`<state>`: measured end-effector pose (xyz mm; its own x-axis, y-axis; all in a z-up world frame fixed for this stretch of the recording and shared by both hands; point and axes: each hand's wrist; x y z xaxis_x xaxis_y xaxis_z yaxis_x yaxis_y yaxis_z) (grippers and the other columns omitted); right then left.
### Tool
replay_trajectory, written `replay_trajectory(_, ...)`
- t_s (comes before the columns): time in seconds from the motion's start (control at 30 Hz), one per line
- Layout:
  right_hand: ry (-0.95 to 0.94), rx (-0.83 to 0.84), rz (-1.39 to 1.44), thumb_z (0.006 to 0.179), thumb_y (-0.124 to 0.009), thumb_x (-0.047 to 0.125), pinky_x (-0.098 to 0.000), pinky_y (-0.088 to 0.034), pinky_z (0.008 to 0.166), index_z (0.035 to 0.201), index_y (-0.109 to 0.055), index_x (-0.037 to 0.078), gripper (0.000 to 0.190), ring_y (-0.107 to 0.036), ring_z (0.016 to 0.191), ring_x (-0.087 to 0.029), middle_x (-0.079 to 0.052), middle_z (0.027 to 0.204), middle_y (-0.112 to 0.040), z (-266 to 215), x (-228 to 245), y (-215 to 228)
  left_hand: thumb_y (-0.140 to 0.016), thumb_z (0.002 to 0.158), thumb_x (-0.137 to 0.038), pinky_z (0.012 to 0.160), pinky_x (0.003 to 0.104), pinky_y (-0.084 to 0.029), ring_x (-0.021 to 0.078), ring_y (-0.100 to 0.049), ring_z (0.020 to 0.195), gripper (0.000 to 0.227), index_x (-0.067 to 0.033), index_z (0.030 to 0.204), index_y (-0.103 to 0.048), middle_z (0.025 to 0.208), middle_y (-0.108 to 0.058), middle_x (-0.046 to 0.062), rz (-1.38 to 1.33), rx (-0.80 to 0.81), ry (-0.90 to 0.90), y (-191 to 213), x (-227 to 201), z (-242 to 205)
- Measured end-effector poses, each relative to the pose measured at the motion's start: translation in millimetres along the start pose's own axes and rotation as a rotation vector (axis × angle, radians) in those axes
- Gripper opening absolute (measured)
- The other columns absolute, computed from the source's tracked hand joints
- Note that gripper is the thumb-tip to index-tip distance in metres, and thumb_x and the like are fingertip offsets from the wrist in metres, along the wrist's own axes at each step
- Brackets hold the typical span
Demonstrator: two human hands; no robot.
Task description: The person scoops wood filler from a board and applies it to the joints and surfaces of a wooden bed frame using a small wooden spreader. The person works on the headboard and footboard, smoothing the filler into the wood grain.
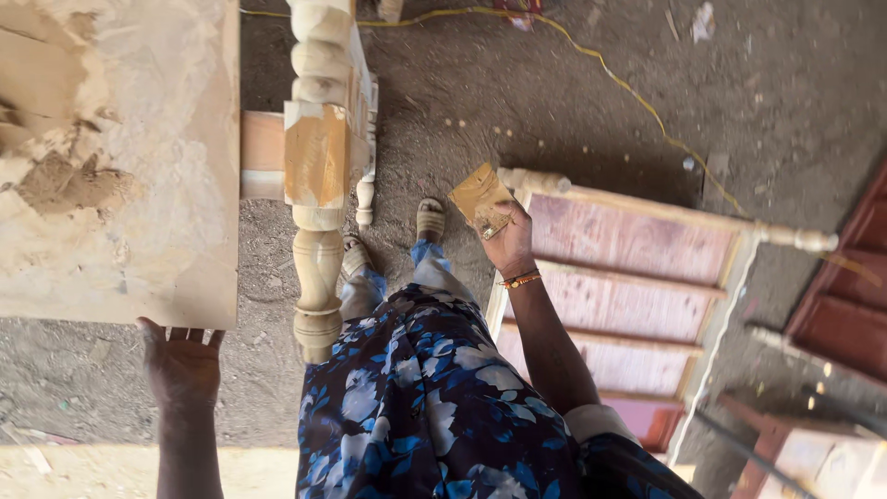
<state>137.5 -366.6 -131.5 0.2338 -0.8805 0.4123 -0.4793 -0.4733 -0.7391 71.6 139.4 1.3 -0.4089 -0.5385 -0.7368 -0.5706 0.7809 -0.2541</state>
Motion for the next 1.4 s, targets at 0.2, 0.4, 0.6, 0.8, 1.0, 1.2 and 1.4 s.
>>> replay_trajectory(0.2,0.112,-0.166,0.069,0.088,-0.06,0.014,-0.0471,-0.051,0.102,0.127,-0.062,-0.001,0.041,-0.065,0.115,-0.032,-0.014,0.123,-0.069,-64,-63,7,-0.065,0.098,-0.055,0.132,0.055,-0.031,0.0293,-0.043,0.155,0.08,-0.0164,0.162,-0.037,0.165,-0.046,0.009,-0.242,0.273,-0.018,42,-3,43)
replay_trajectory(0.4,0.254,-0.223,0.227,0.088,-0.06,0.015,-0.0452,-0.052,0.1,0.125,-0.063,0.0,0.04,-0.066,0.112,-0.031,-0.014,0.121,-0.071,-128,-111,38,-0.081,0.101,-0.02,0.126,0.045,-0.038,0.0293,-0.051,0.142,0.069,-0.0014,0.156,-0.042,0.145,-0.054,0.013,-0.368,0.376,-0.016,62,-26,88)
replay_trajectory(0.6,0.35,-0.353,0.253,0.08,-0.06,0.015,-0.0459,-0.056,0.096,0.119,-0.065,0.002,0.041,-0.07,0.106,-0.029,-0.012,0.116,-0.072,-170,-114,57,-0.085,0.093,-0.011,0.119,0.048,-0.052,0.0303,-0.064,0.131,0.059,-0.0024,0.141,-0.054,0.134,-0.066,0.013,-0.344,0.498,0.044,53,-34,94)
replay_trajectory(0.8,0.349,-0.242,0.223,0.087,-0.062,0.015,-0.0461,-0.054,0.091,0.123,-0.063,0.003,0.038,-0.068,0.107,-0.032,-0.013,0.119,-0.071,-181,-101,27,-0.087,0.095,-0.019,0.124,0.046,-0.048,0.0278,-0.057,0.141,0.074,-0.0047,0.156,-0.048,0.146,-0.059,0.011,-0.377,0.513,0.048,47,-23,86)
replay_trajectory(1.0,0.262,-0.212,0.143,0.082,-0.061,0.014,-0.0479,-0.055,0.093,0.121,-0.064,0.007,0.04,-0.068,0.111,-0.029,-0.009,0.119,-0.071,-155,-93,2,-0.083,0.093,-0.033,0.123,0.051,-0.049,0.03,-0.056,0.146,0.079,-0.0084,0.157,-0.044,0.153,-0.059,0.011,-0.299,0.458,0.04,43,-10,57)
replay_trajectory(1.2,0.114,-0.101,0.071,0.088,-0.061,0.015,-0.0459,-0.052,0.097,0.129,-0.063,0.004,0.042,-0.065,0.114,-0.028,-0.009,0.123,-0.069,-138,-92,-20,-0.075,0.099,-0.041,0.112,0.054,-0.054,0.0307,-0.063,0.129,0.073,-0.0067,0.154,-0.043,0.137,-0.065,0.013,-0.287,0.401,0.094,44,8,30)
replay_trajectory(1.4,0.066,-0.059,0.023,0.086,-0.062,0.016,-0.0461,-0.052,0.096,0.129,-0.062,0.004,0.045,-0.065,0.114,-0.029,-0.009,0.123,-0.069,-140,-96,-37,-0.074,0.09,-0.044,0.102,0.048,-0.054,0.0292,-0.065,0.115,0.082,-0.0039,0.154,-0.041,0.131,-0.066,0.013,0.091,0.471,0.089,30,34,-4)
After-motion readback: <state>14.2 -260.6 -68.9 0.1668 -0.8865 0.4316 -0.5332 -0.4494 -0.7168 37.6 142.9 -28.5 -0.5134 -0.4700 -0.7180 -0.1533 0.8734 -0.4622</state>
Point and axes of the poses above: each hand's wrist, its own z-axis towards the middle knuckle, its own y-axis out of the back of the hand, x = y × z
